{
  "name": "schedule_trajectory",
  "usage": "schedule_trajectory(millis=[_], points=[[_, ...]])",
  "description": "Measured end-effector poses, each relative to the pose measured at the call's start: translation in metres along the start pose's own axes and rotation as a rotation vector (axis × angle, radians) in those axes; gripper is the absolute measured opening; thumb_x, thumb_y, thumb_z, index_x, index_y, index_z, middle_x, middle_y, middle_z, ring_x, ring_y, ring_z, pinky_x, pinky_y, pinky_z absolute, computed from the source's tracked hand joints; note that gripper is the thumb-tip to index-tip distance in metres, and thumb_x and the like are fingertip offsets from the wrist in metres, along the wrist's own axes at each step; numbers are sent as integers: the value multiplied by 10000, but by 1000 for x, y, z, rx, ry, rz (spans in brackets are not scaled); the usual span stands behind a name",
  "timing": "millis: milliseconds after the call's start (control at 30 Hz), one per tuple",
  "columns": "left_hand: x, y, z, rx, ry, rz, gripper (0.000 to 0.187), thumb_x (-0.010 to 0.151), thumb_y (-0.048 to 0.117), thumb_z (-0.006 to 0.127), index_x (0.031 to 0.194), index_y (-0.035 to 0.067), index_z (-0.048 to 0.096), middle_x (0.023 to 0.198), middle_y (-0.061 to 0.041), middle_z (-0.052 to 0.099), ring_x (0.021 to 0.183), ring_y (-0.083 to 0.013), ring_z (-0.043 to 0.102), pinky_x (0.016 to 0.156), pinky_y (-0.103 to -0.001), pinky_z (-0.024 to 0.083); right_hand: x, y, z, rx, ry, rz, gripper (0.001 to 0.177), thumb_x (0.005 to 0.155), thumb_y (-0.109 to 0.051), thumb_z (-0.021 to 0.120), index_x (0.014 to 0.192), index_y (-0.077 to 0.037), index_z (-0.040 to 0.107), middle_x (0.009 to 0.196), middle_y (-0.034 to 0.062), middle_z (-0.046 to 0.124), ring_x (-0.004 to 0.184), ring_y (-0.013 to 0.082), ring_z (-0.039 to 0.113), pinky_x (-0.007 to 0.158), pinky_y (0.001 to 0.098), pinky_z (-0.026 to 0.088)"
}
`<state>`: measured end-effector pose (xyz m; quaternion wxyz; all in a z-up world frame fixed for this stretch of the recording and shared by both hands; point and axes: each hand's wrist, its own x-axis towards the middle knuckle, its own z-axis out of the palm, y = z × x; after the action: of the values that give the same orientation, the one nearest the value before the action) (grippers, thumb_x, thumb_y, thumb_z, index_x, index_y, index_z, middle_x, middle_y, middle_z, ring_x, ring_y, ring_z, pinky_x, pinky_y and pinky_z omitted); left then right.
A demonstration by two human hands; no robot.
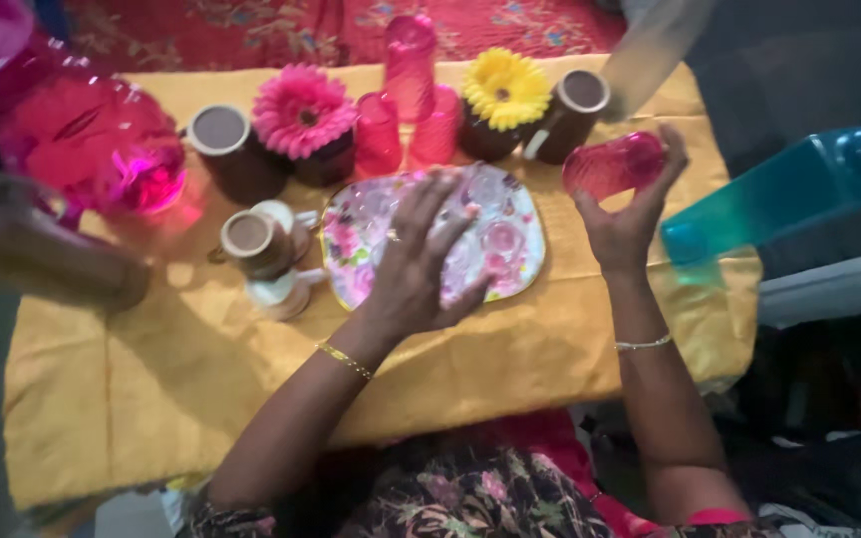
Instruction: The person handles and moves several cups and glasses on a table, then picks up a metal bottle and pours liquid into a glass.
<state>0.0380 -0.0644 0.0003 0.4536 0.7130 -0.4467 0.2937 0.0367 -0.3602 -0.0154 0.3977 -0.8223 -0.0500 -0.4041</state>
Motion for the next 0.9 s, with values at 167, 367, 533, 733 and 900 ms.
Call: schedule_trajectory(millis=[167,367,533,733,900], points=[[-23,-8,27,25,41,110,632,932,220,808,1422,66,440,1517,-201,460,1462,-398,418,1218,-549,355,-13,42,-1,98,-200,255,1022,715,-32,886,1549,-89,299,1479,135,452,1389,283,510,1199,404,451],[-47,7,47,-47,-206,330,441,955,172,779,1295,52,524,1332,-181,634,1253,-319,631,1084,-463,512,-20,40,7,-35,-291,268,953,758,-57,880,1525,-80,314,1439,178,549,1354,287,576,1146,392,472],[-41,10,41,-108,-243,275,408,907,153,781,1263,49,610,1239,-137,671,1165,-303,675,1029,-445,537,-19,40,9,-9,-304,253,930,780,-50,850,1540,-57,315,1417,181,556,1341,298,576,1157,399,466],[-43,9,42,-105,-215,304,440,941,159,769,1323,46,581,1252,-133,660,1205,-299,655,1010,-441,534,-30,57,11,-16,-232,264,952,813,-99,885,1576,-47,319,1451,162,537,1349,282,566,1175,403,472],[-45,2,38,-121,-191,280,461,957,147,754,1362,38,563,1250,-126,654,1209,-304,643,1024,-435,531,-32,57,4,130,-153,209,822,944,-94,807,1591,-66,301,1483,126,498,1320,238,524,1218,376,452]])
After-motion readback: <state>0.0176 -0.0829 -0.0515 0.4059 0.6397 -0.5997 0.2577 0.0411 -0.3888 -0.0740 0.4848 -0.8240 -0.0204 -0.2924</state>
